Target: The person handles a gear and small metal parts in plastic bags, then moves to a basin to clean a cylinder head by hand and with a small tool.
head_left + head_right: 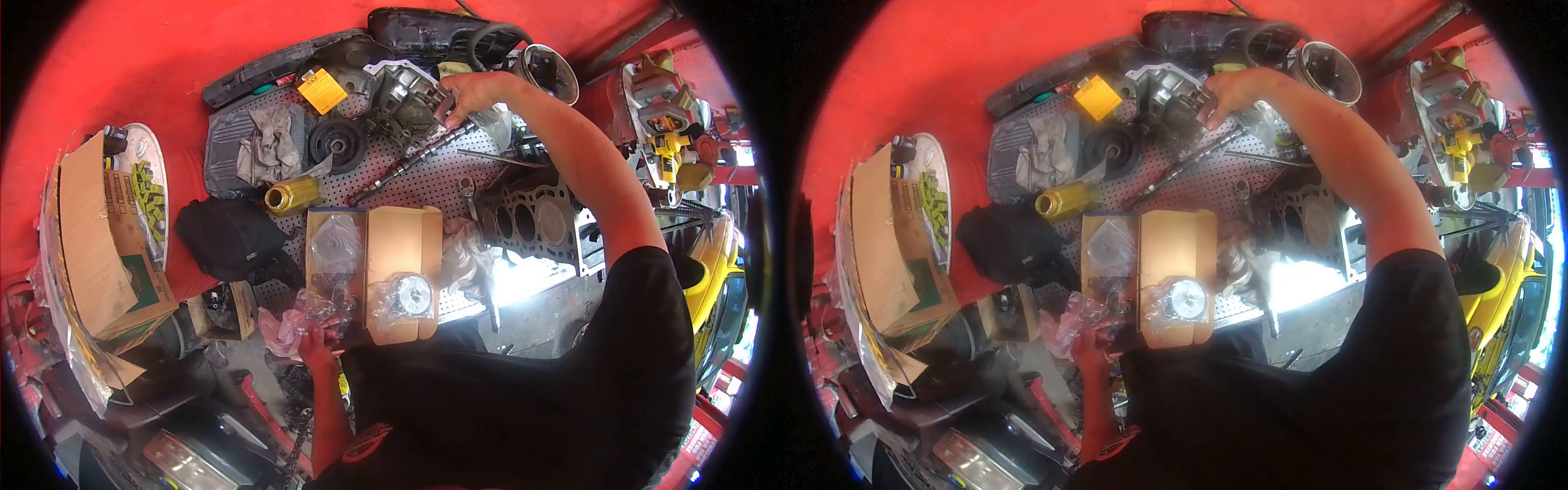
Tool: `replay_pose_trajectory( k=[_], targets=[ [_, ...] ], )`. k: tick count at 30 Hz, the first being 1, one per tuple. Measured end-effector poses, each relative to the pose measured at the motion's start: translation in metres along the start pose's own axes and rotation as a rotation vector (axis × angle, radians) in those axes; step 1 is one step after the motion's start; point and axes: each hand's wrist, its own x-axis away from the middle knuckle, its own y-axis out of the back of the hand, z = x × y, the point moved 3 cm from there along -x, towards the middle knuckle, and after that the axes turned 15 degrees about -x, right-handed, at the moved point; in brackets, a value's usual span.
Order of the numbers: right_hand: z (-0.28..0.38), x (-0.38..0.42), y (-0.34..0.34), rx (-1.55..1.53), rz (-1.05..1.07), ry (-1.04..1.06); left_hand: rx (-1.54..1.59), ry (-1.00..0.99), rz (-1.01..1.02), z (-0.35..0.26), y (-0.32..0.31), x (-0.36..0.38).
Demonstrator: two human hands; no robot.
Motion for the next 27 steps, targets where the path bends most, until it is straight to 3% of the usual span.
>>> replay_pose_trajectory(
  k=[2, 5, 9, 12, 15, 18, 20, 22, 24, 26, 27],
  targets=[
    [0.003, 0.001, 0.002, 0.036, 0.058, 0.003, -0.186, -0.013, -0.02, -0.005, -0.006, -0.007],
    [0.007, 0.002, 0.002, 0.023, 0.051, -0.005, -0.949, -0.693, -0.247, -0.004, -0.027, -0.022],
    [0.011, 0.006, 0.008, 0.224, -0.042, -0.048, -0.928, -1.088, -0.209, -0.033, -0.06, -0.018],
    [0.009, 0.001, 0.01, 0.269, -0.006, -0.067, -1.025, -0.806, -0.056, -0.026, -0.076, -0.029],
    [0.003, -0.007, 0.007, 0.099, -0.042, -0.153, -1.246, -0.843, -0.092, -0.036, -0.09, -0.028],
    [0.017, 0.007, 0.002, -0.023, -0.08, -0.181, -1.313, -1.031, -0.191, -0.095, -0.123, -0.007],
    [0.01, -0.002, 0.004, -0.018, -0.071, -0.183, -0.874, -0.997, -0.135, -0.145, -0.163, 0.005],
    [0.007, -0.003, 0.003, -0.023, -0.046, -0.182, -0.521, -0.944, 0.099, -0.192, -0.212, 0.01],
    [0.007, -0.003, 0.001, -0.052, -0.008, -0.176, -0.118, -0.566, 0.48, -0.219, -0.267, -0.002],
    [0.002, -0.009, 0.001, -0.109, 0.029, -0.171, 0.168, -0.096, 0.705, -0.265, -0.295, 0.011],
    [-0.001, -0.013, 0.001, -0.144, 0.048, -0.171, 0.253, -0.085, 0.757, -0.276, -0.305, 0.012]
  ],
)
